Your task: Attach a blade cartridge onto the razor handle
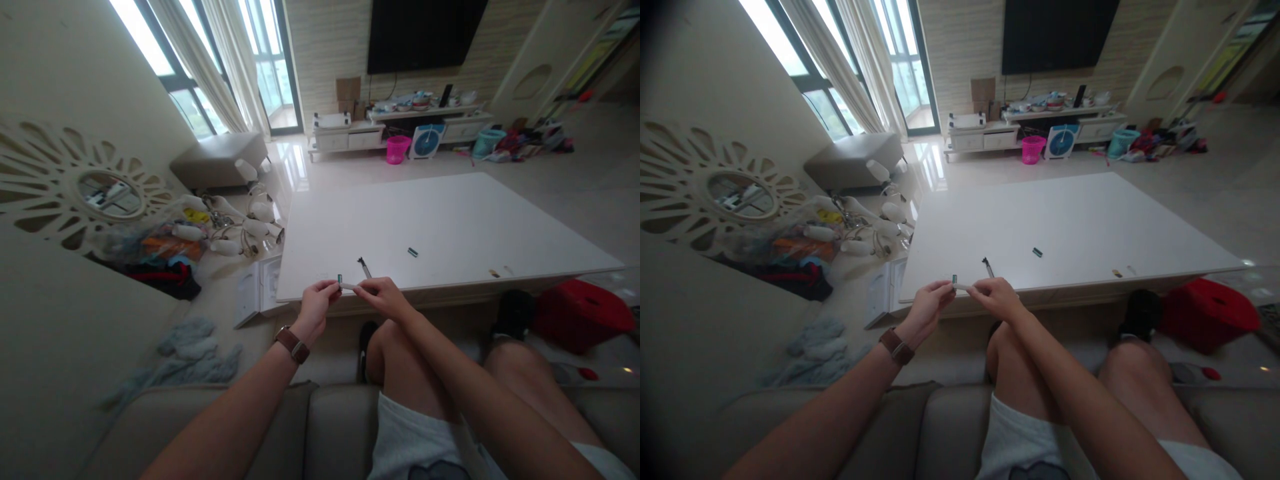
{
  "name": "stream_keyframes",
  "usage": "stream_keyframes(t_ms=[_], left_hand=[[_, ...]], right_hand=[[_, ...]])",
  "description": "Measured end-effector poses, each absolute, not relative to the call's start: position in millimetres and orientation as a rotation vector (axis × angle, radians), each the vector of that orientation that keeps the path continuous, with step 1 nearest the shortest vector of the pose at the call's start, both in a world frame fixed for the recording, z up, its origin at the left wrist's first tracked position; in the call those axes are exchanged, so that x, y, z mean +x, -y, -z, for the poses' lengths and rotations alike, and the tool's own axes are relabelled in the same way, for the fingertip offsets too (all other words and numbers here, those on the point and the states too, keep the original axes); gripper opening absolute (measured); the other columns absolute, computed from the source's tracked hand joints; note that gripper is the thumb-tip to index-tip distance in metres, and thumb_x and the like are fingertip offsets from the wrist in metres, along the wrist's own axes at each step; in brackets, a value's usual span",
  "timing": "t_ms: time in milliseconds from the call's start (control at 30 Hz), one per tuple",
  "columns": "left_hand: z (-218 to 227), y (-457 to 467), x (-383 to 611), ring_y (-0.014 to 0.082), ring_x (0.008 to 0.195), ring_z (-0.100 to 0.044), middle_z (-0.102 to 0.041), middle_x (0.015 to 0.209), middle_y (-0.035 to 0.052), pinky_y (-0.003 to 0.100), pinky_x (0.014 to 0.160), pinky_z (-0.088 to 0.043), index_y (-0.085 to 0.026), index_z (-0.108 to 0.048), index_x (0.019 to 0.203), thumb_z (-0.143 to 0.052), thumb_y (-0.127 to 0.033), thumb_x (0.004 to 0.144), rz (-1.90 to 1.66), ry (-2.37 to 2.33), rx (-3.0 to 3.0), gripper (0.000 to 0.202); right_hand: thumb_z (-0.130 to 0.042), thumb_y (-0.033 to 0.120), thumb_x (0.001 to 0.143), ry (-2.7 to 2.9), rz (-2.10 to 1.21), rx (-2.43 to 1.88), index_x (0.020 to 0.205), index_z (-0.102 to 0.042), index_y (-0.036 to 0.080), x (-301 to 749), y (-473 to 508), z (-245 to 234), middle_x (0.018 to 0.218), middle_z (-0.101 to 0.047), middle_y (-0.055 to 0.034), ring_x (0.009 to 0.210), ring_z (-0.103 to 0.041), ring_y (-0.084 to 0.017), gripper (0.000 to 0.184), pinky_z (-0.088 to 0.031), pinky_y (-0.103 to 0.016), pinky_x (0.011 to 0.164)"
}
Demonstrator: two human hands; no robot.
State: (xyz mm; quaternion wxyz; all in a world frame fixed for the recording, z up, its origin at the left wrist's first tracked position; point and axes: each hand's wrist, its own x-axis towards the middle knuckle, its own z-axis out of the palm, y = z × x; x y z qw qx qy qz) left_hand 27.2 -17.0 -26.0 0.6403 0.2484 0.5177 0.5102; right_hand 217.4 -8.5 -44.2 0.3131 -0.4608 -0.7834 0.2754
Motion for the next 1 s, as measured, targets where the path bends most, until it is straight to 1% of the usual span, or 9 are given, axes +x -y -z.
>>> stream_keyframes(t_ms=[100,200,333,433,500,633,767,900,1000], left_hand=[[25.4,17.1,27.6,0.0107,0.066,-0.061,-0.068,0.073,0.0047,0.028,0.074,-0.049,-0.011,-0.072,0.073,-0.081,-0.015,0.062,-1.167,-1.19,0.554,0.015],[25.2,16.6,28.1,0.0112,0.068,-0.062,-0.069,0.074,0.0057,0.028,0.076,-0.05,-0.01,-0.072,0.073,-0.08,-0.015,0.063,-1.166,-1.179,0.552,0.014],[25.2,16.3,28.3,0.0107,0.067,-0.061,-0.069,0.073,0.005,0.027,0.074,-0.049,-0.011,-0.072,0.072,-0.08,-0.014,0.062,-1.166,-1.187,0.549,0.013],[25.1,16.7,28.2,0.011,0.068,-0.062,-0.069,0.074,0.0054,0.027,0.074,-0.049,-0.011,-0.072,0.072,-0.081,-0.014,0.062,-1.166,-1.164,0.561,0.014],[24.9,17.0,28.2,0.011,0.069,-0.062,-0.069,0.075,0.0056,0.027,0.074,-0.049,-0.01,-0.072,0.072,-0.08,-0.014,0.062,-1.167,-1.161,0.559,0.014],[24.2,17.5,28.2,0.0107,0.069,-0.062,-0.069,0.074,0.0053,0.026,0.073,-0.049,-0.011,-0.072,0.073,-0.08,-0.013,0.062,-1.173,-1.177,0.546,0.013],[24.0,17.1,28.5,0.0109,0.069,-0.062,-0.07,0.076,0.0061,0.027,0.075,-0.05,-0.01,-0.072,0.073,-0.08,-0.013,0.063,-1.17,-1.169,0.551,0.013],[24.3,16.1,29.2,0.0104,0.066,-0.061,-0.068,0.073,0.0047,0.027,0.074,-0.05,-0.011,-0.072,0.072,-0.08,-0.012,0.063,-1.179,-1.191,0.53,0.012],[24.2,16.2,29.3,0.0105,0.067,-0.061,-0.069,0.073,0.0052,0.028,0.075,-0.05,-0.011,-0.071,0.072,-0.081,-0.013,0.063,-1.17,-1.177,0.547,0.013]], right_hand=[[-0.054,0.048,0.094,2.101,-0.763,-1.197,0.072,-0.07,0.016,218.0,8.9,43.5,0.055,-0.049,0.0017,0.054,-0.041,-0.011,0.042,-0.026,-0.026,0.055],[-0.052,0.049,0.095,2.057,-0.711,-1.238,0.07,-0.068,0.016,218.4,9.2,43.4,0.057,-0.052,0.0011,0.055,-0.041,-0.011,0.044,-0.027,-0.026,0.056],[-0.053,0.048,0.094,2.099,-0.757,-1.209,0.066,-0.065,0.015,218.1,8.9,43.4,0.054,-0.046,0.0028,0.054,-0.039,-0.01,0.045,-0.026,-0.026,0.055],[-0.052,0.047,0.095,2.06,-0.688,-1.252,0.066,-0.063,0.015,218.2,8.5,43.5,0.055,-0.047,0.0024,0.055,-0.04,-0.01,0.045,-0.026,-0.026,0.056],[-0.051,0.047,0.095,2.038,-0.68,-1.279,0.066,-0.064,0.015,218.9,8.3,44.2,0.056,-0.047,0.0023,0.055,-0.041,-0.01,0.045,-0.026,-0.026,0.056],[-0.054,0.048,0.093,2.097,-0.805,-1.208,0.068,-0.066,0.015,220.2,8.1,45.7,0.054,-0.046,0.0033,0.053,-0.039,-0.01,0.043,-0.026,-0.026,0.054],[-0.051,0.048,0.095,2.021,-0.73,-1.274,0.066,-0.064,0.015,220.0,7.8,45.9,0.055,-0.047,0.0025,0.054,-0.039,-0.01,0.046,-0.026,-0.026,0.055],[-0.054,0.047,0.094,2.078,-0.813,-1.215,0.069,-0.067,0.015,220.6,7.8,45.4,0.055,-0.048,0.0025,0.054,-0.04,-0.01,0.042,-0.026,-0.025,0.054],[-0.052,0.047,0.095,2.019,-0.755,-1.243,0.069,-0.066,0.015,220.9,8.1,44.8,0.057,-0.049,0.0016,0.056,-0.041,-0.011,0.043,-0.027,-0.026,0.055]])
